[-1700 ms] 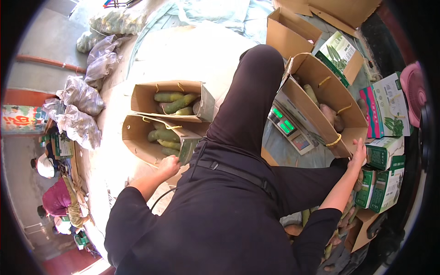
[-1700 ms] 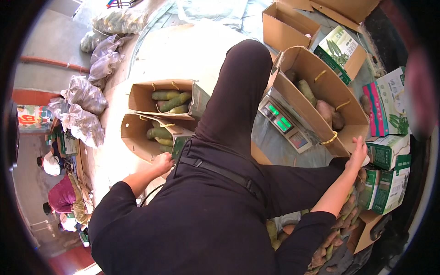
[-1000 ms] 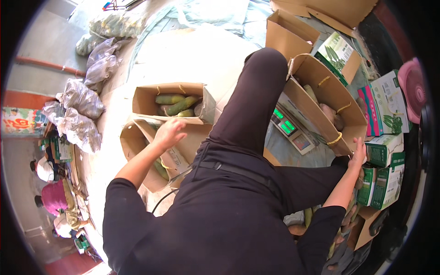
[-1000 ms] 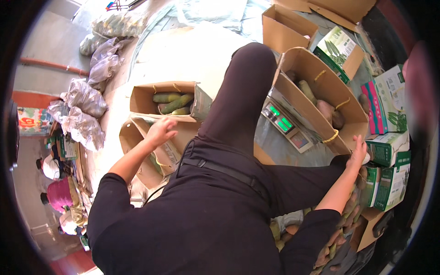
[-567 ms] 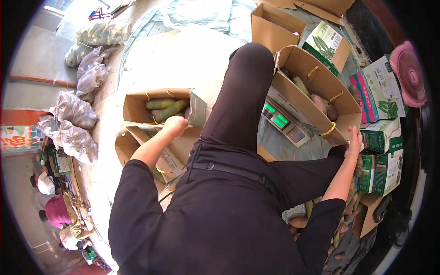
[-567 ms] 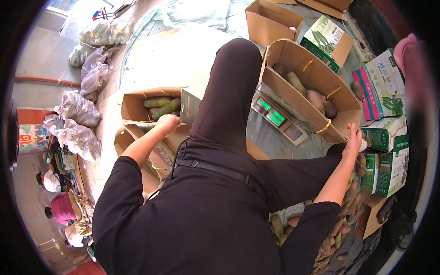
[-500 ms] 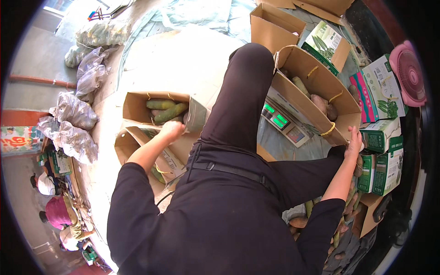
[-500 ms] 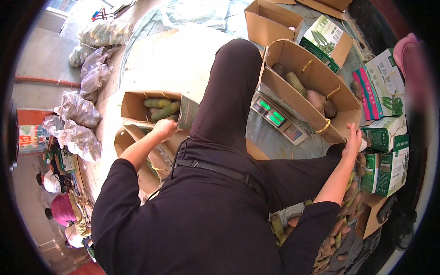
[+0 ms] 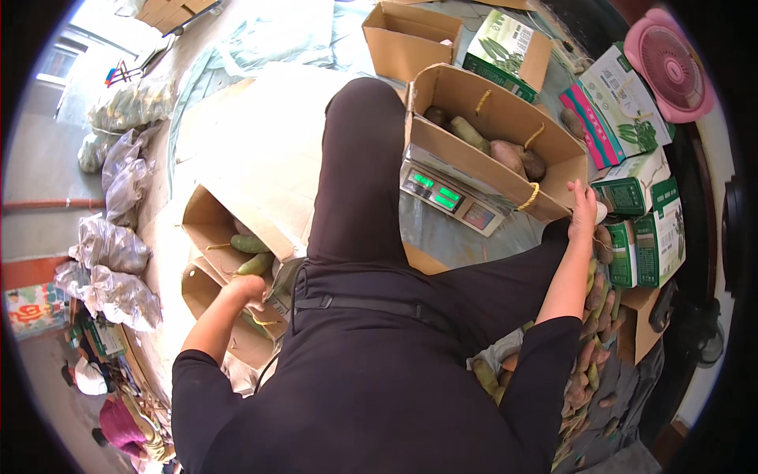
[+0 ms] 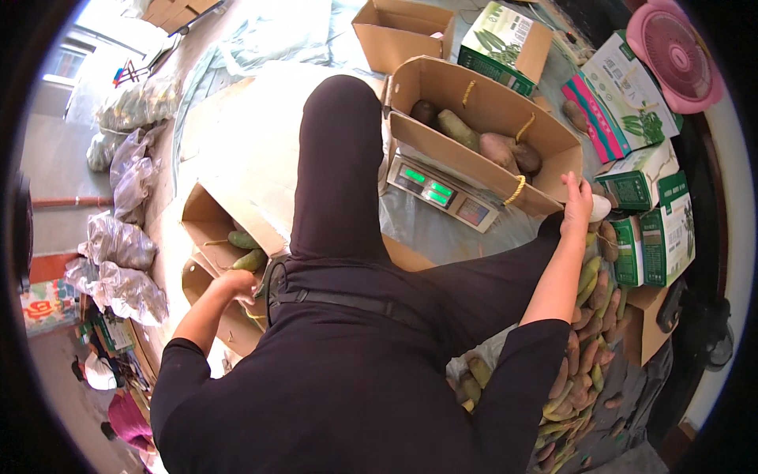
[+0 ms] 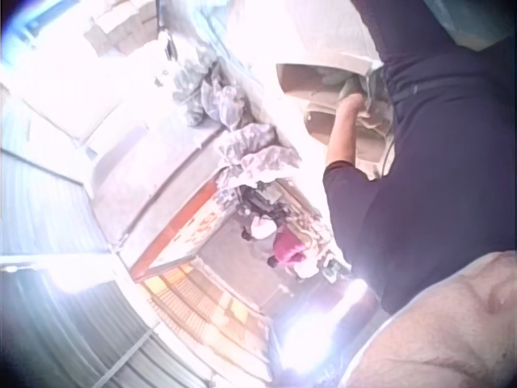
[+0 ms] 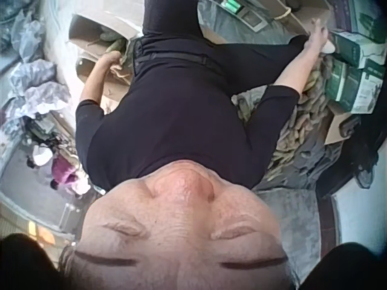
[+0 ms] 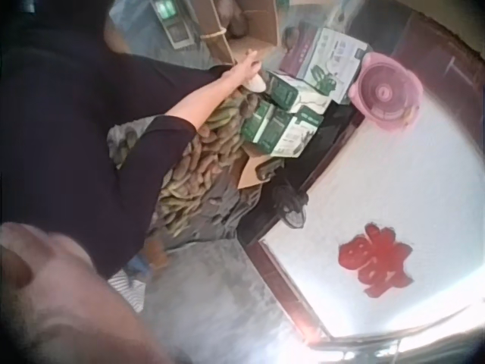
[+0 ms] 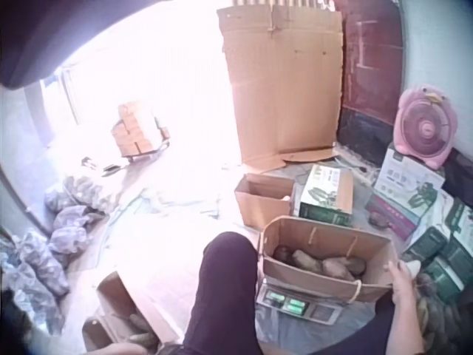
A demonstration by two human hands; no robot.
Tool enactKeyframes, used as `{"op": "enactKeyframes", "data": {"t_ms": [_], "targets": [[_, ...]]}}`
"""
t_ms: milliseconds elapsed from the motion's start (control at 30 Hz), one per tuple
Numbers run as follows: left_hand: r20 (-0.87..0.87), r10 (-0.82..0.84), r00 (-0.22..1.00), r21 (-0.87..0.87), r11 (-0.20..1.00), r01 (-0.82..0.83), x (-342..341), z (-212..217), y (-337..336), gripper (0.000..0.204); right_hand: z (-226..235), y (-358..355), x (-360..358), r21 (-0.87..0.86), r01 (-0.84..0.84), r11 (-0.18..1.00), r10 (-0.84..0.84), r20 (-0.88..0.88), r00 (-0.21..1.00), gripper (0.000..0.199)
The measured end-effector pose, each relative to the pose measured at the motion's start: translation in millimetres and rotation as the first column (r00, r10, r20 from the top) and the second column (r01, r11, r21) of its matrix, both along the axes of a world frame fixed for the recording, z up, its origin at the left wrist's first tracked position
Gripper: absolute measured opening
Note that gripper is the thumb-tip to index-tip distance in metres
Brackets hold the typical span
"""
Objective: Picking up cucumbers or squash from a pile, placing them into a cardboard box, and weighing the filled box on a digital scale.
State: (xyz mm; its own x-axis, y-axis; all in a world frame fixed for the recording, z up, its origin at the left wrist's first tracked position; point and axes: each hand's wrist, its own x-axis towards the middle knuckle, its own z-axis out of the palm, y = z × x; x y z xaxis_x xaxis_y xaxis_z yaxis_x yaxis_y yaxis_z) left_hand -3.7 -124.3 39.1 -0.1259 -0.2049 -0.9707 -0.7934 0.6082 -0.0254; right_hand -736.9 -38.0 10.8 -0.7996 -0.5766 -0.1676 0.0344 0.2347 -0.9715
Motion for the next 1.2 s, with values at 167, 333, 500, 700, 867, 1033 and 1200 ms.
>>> {"op": "enactKeyframes", "data": {"t_ms": [167,333,500,700,867,1033,1200], "targets": [[-0.659,0.261,0.706,-0.38,0.694,-0.611,-92,74,-82,0.019,6,-1,6,-0.006,0.01,1.0,-0.009,0.007,1.0,0.047],[-0.971,-0.09,0.223,-0.228,0.638,-0.736,-220,134,-175,0.031,10,-1,12,-0.043,0.03,0.999,-0.028,0.052,0.998,0.048],[-0.977,-0.058,0.206,-0.185,0.711,-0.678,-338,111,-241,0.056,17,1,19,-0.082,0.032,0.996,-0.026,0.072,0.997,0.049],[-0.781,0.325,0.533,-0.091,0.785,-0.613,-404,66,-260,0.067,24,-2,20,-0.055,0.045,0.997,-0.041,0.076,0.996,0.052],[-0.73,0.434,0.528,0.003,0.775,-0.633,-420,50,-261,0.046,27,-4,19,-0.03,0.043,0.999,-0.04,0.1,0.994,0.051],[-0.726,0.555,0.406,0.134,0.693,-0.708,-427,40,-259,0.034,28,-6,21,-0.04,0.04,0.998,-0.036,0.092,0.995,0.049],[-0.748,0.59,0.305,0.248,0.674,-0.696,-432,34,-258,0.038,26,-5,22,-0.045,0.098,0.994,-0.093,0.105,0.99,0.046]]}}
